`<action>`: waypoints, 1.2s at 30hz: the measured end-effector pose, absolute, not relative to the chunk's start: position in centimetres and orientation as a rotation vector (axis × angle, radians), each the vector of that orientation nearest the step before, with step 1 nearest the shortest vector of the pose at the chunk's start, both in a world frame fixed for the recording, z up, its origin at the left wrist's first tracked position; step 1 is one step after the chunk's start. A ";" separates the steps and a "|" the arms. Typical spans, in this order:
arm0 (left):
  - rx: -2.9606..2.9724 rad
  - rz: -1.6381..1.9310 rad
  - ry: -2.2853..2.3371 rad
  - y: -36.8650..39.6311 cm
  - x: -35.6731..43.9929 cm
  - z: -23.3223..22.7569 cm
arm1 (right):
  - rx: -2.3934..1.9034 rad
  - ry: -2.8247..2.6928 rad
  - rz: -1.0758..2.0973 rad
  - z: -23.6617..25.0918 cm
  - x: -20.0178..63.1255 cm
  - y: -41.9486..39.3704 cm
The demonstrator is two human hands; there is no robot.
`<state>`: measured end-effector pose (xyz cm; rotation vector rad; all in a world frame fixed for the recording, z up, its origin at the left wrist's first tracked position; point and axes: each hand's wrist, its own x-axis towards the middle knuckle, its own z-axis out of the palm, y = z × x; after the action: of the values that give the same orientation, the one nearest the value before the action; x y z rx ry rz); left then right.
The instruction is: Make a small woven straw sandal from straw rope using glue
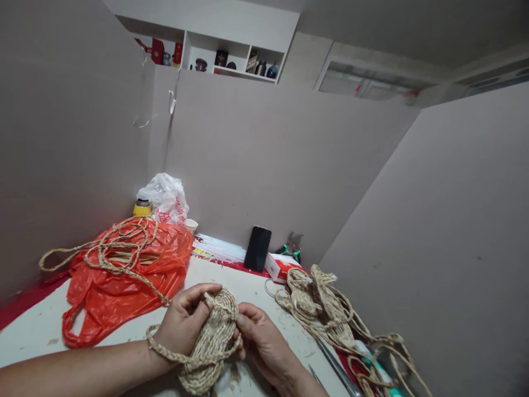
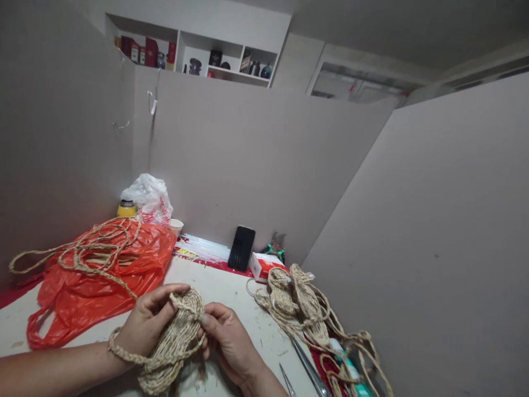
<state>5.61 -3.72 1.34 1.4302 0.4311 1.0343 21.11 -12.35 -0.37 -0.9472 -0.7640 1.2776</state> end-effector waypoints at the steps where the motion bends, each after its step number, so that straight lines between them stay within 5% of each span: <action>1: 1.412 1.032 0.436 -3.7 5.6 1.4 | -0.957 -0.759 1.257 -0.4 21.1 -12.3; 11: 1.124 0.872 0.510 -3.8 5.9 1.7 | -1.010 -0.770 1.078 0.0 20.7 -12.4; 30: 1.079 0.813 0.442 -6.0 5.2 3.1 | -0.845 -0.578 1.280 0.2 19.2 -13.2; 36: 1.146 0.866 0.538 -4.9 5.6 2.4 | -1.081 -0.754 0.984 0.2 19.6 -12.6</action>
<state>5.56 -4.93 2.42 1.1463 0.5379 0.8656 19.59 -12.56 0.19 -1.0807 -0.7543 0.9842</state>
